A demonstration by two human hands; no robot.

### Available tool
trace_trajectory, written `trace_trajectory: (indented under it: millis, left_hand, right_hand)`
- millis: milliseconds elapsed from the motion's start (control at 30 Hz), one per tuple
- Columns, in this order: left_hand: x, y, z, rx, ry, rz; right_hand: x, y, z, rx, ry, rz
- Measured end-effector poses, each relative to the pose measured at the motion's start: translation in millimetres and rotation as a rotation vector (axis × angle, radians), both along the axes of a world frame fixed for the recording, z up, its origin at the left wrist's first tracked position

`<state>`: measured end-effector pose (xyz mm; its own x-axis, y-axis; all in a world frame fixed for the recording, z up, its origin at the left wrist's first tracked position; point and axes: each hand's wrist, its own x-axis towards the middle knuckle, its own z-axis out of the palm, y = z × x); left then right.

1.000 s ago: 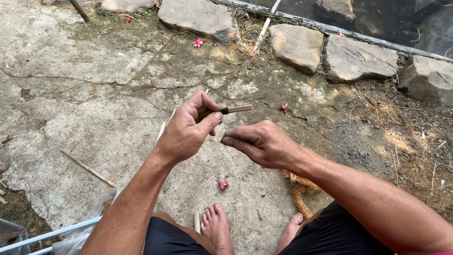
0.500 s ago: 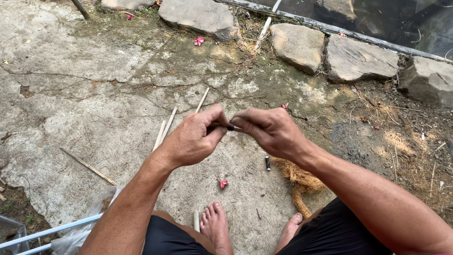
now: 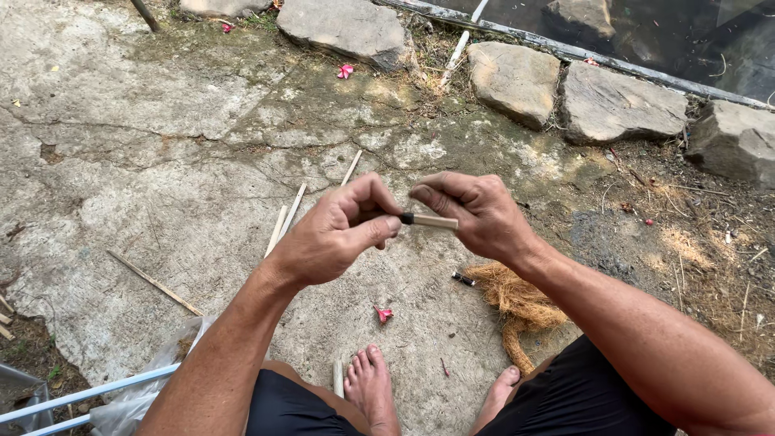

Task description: The person sits on a concrete surface and assembles small bamboo pieces using a black rubber band. They then use a knife to sharpen the end of a longer bamboo stick. The person handles bamboo sticks, a rubber band, and a knife during the process.

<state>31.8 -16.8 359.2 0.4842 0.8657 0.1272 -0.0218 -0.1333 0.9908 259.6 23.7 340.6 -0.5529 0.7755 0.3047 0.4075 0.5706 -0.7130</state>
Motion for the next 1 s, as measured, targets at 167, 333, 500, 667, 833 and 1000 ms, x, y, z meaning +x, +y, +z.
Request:
trace_trajectory:
  millis: [167, 333, 500, 667, 833, 1000]
  left_hand:
    - [3.1, 3.8, 2.3, 0.019, 0.422, 0.265]
    - [1.3, -1.5, 0.0, 0.008, 0.348, 0.081]
    - [-1.8, 5.9, -4.4, -0.037, 0.038, 0.148]
    - [0.9, 4.5, -6.8, 0.136, 0.453, 0.189]
    - [-0.7, 2.3, -3.6, 0.014, 0.071, 0.096]
    - [4.0, 4.8, -2.9, 0.074, 0.52, 0.301]
  right_hand:
    - [-1.1, -4.5, -9.4, 0.116, -0.048, 0.2]
    - [2.7, 5.8, -8.5, 0.056, 0.05, 0.05]
    - [-2.2, -2.3, -11.5, -0.062, -0.125, 0.128]
    - [3.1, -1.1, -11.8, 0.039, -0.049, 0.101]
    - [6.0, 5.6, -10.2, -0.031, 0.049, 0.026]
    - [3.3, -1.8, -10.4, 0.065, -0.028, 0.148]
